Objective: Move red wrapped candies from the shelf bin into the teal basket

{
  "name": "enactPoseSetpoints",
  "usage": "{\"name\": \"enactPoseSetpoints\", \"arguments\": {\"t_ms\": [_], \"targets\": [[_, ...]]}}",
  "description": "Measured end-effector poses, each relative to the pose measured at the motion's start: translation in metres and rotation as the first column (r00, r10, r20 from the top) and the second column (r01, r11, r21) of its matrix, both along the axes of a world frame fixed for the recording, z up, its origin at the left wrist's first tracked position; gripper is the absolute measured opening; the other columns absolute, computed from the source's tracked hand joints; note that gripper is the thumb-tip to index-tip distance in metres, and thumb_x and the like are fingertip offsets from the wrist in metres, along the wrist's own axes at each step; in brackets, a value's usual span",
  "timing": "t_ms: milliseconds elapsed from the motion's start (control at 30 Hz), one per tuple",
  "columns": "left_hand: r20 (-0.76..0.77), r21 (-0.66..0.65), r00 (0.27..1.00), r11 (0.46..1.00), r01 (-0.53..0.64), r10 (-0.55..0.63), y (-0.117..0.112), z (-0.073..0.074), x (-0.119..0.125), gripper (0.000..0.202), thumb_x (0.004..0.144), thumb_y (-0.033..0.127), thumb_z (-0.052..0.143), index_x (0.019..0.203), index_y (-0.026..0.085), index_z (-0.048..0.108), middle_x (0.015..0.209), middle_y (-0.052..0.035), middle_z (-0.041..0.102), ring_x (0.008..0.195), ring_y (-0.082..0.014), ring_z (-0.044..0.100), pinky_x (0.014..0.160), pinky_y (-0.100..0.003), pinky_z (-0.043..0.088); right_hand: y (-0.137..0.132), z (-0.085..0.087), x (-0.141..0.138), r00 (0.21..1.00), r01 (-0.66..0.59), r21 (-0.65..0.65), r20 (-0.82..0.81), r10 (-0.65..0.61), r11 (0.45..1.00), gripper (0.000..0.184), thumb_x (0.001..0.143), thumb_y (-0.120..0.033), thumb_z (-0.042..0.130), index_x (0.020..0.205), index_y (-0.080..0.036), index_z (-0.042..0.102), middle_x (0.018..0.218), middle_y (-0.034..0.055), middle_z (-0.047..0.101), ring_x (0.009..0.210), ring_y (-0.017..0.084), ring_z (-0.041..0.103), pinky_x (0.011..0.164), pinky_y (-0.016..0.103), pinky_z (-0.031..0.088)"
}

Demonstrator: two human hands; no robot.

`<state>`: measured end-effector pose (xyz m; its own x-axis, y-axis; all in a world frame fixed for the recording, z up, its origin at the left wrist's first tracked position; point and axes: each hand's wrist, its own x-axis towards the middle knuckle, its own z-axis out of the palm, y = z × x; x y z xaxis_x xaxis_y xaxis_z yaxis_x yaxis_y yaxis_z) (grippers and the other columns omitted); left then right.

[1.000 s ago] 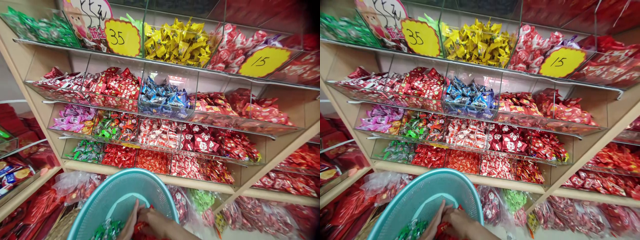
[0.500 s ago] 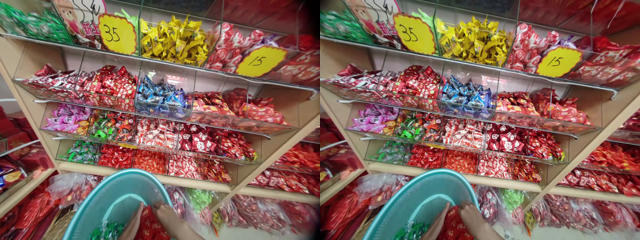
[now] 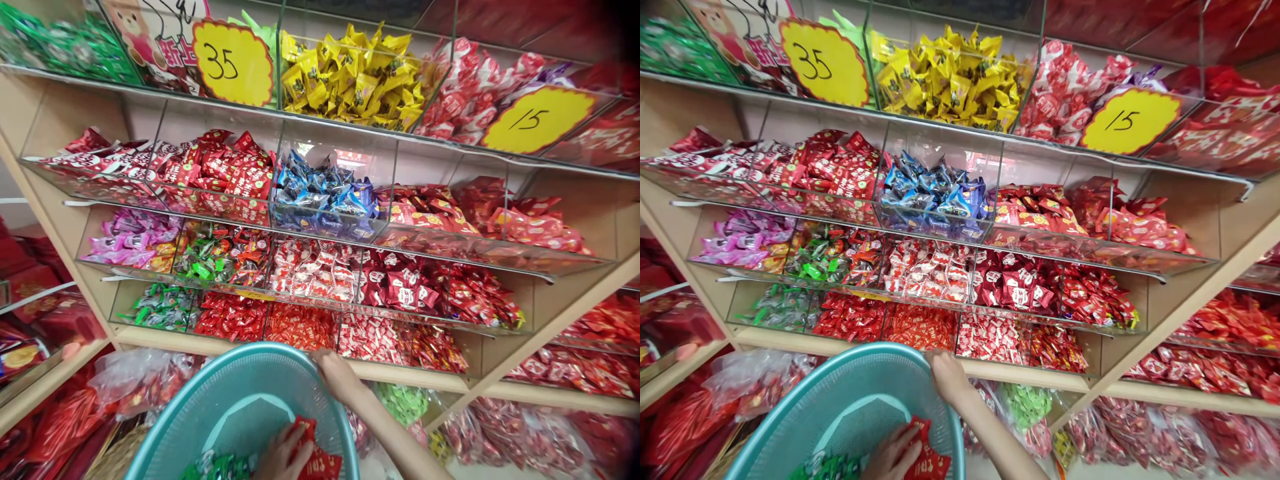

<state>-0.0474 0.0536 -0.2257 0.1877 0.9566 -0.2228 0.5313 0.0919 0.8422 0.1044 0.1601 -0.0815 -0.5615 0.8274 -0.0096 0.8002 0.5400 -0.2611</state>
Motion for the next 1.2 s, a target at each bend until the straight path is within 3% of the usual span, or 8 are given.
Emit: {"name": "enactPoseSetpoints", "arguments": {"t_ms": [100,267,400,567,700,767,933,1200], "targets": [[0.027,0.030,0.998,0.998,0.053,-0.054,0.002,-0.006,-0.004,0.055,0.078,0.064,0.042,0.116,0.029,0.063,0.131,-0.0020,0.058,0.126,-0.0241,0.045,0.111,-0.037,0.030,0.040,-0.001,-0.016,0.987,0.159,0.031,-0.021,-0.158,0.987,0.026,0.086,-0.012,0.035,0.097,-0.019,0.058,0.100,0.0090,0.064,0.093,0.020,0.059,0.072,0.027,0.039],[0.037,-0.012,0.999,1.000,0.023,-0.022,0.008,-0.005,-0.009,0.059,0.078,0.065,0.042,0.118,0.027,0.061,0.134,-0.0031,0.055,0.129,-0.0242,0.042,0.113,-0.037,0.026,0.089,-0.026,-0.035,0.953,0.302,0.003,-0.011,-0.302,0.953,0.033,0.084,-0.013,0.042,0.115,-0.016,0.051,0.115,0.0166,0.056,0.100,0.024,0.057,0.075,0.030,0.040],[0.014,-0.071,0.999,0.997,-0.028,0.029,0.011,-0.003,-0.008,0.061,0.082,0.060,0.039,0.126,0.022,0.055,0.139,-0.0062,0.050,0.130,-0.0230,0.041,0.113,-0.035,0.026,0.107,-0.043,-0.044,0.978,0.202,-0.050,-0.046,-0.204,0.978,0.044,0.079,-0.022,0.055,0.123,-0.018,0.050,0.127,0.0165,0.049,0.114,0.026,0.050,0.084,0.032,0.041],[-0.053,-0.094,0.999,0.996,-0.007,0.002,0.011,-0.003,-0.007,0.065,0.084,0.052,0.037,0.134,0.010,0.045,0.142,-0.0129,0.045,0.132,-0.0225,0.039,0.113,-0.033,0.025,0.116,-0.056,-0.066,0.989,0.029,-0.157,-0.139,-0.051,0.987,0.047,0.078,-0.042,0.059,0.120,-0.020,0.056,0.123,0.0105,0.057,0.112,0.022,0.053,0.091,0.028,0.040],[-0.076,-0.066,0.997,0.998,-0.017,0.012,0.011,-0.004,-0.008,0.068,0.084,0.049,0.036,0.134,0.003,0.044,0.140,-0.0172,0.045,0.131,-0.0251,0.040,0.113,-0.036,0.026,0.119,-0.061,-0.090,0.986,0.078,-0.237,-0.128,-0.111,0.968,0.055,0.078,-0.058,0.052,0.110,-0.014,0.061,0.114,0.0171,0.060,0.105,0.028,0.056,0.085,0.036,0.043],[-0.076,-0.053,0.997,0.998,-0.028,0.024,0.011,-0.004,-0.009,0.069,0.084,0.049,0.034,0.133,0.003,0.045,0.139,-0.0175,0.047,0.130,-0.0258,0.042,0.112,-0.038,0.027,0.120,-0.062,-0.098,0.983,0.121,-0.276,-0.097,-0.153,0.953,0.060,0.072,-0.060,0.057,0.107,-0.012,0.062,0.115,0.0199,0.059,0.105,0.032,0.055,0.084,0.040,0.043],[-0.049,-0.041,0.998,0.998,-0.041,0.039,0.006,-0.005,-0.013,0.066,0.083,0.053,0.035,0.131,0.010,0.050,0.137,-0.0132,0.050,0.129,-0.0242,0.043,0.112,-0.039,0.028,0.124,-0.065,-0.104,0.977,0.153,-0.334,-0.089,-0.192,0.930,0.055,0.061,-0.049,0.073,0.103,-0.015,0.062,0.113,0.0162,0.059,0.098,0.028,0.057,0.079,0.035,0.043],[-0.024,-0.012,0.999,1.000,-0.025,0.025,0.004,-0.016,-0.016,0.063,0.082,0.060,0.037,0.127,0.019,0.055,0.138,-0.0091,0.050,0.130,-0.0265,0.042,0.113,-0.041,0.028,0.130,-0.081,-0.092,0.953,0.129,-0.315,-0.224,-0.206,0.940,0.022,0.074,-0.022,0.064,0.095,-0.015,0.063,0.092,0.0041,0.065,0.081,0.015,0.057,0.068,0.022,0.040]]}}
